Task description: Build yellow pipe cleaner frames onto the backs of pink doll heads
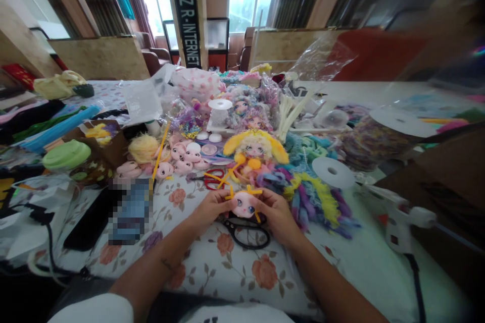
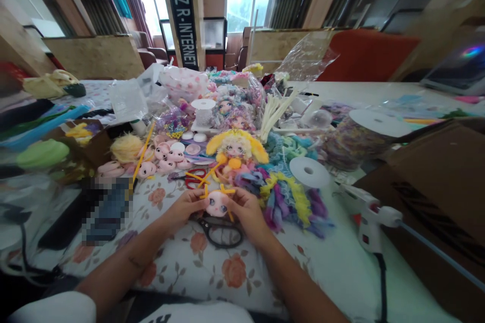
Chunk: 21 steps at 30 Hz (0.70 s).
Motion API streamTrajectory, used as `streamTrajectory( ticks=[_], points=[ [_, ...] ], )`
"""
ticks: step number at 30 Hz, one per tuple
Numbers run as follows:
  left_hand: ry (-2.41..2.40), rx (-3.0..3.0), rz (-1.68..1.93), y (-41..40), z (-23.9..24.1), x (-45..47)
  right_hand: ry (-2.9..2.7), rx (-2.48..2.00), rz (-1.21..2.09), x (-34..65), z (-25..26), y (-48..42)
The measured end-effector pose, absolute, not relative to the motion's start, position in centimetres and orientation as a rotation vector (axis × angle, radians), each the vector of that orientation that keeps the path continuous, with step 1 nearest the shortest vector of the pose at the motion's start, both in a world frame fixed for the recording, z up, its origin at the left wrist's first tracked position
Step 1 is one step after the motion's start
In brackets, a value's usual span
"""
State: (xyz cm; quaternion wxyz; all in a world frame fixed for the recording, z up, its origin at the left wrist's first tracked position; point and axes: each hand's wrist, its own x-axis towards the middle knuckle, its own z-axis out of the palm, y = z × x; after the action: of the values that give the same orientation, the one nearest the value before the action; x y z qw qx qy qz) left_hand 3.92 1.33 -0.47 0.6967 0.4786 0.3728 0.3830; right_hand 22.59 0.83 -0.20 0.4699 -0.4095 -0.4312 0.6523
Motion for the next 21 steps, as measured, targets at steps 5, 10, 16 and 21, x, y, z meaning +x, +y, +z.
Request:
streamTrajectory(
  ticks=[5,10,16,21],
  points=[
    [0.780,0.895,0.970,1.17,-0.62,4.41,-1.047,-0.997,1.623,22.76,-0.72,1.13],
    [0.741,0.779,1.025,1.06,-0.13,4.61,-1.088,-1.032,1.610,22.69,-0.73,1.09],
    [0.854,0.870,1.031,1.36,0.29,4.27,-1.239,-0.992,1.672,22.61,-0.46,0.99],
    [0.867,0.771,0.936,1.18,0.11,4.08,-1.336,-0.921,1.790,22.64,-0.85,0.77]
  ],
)
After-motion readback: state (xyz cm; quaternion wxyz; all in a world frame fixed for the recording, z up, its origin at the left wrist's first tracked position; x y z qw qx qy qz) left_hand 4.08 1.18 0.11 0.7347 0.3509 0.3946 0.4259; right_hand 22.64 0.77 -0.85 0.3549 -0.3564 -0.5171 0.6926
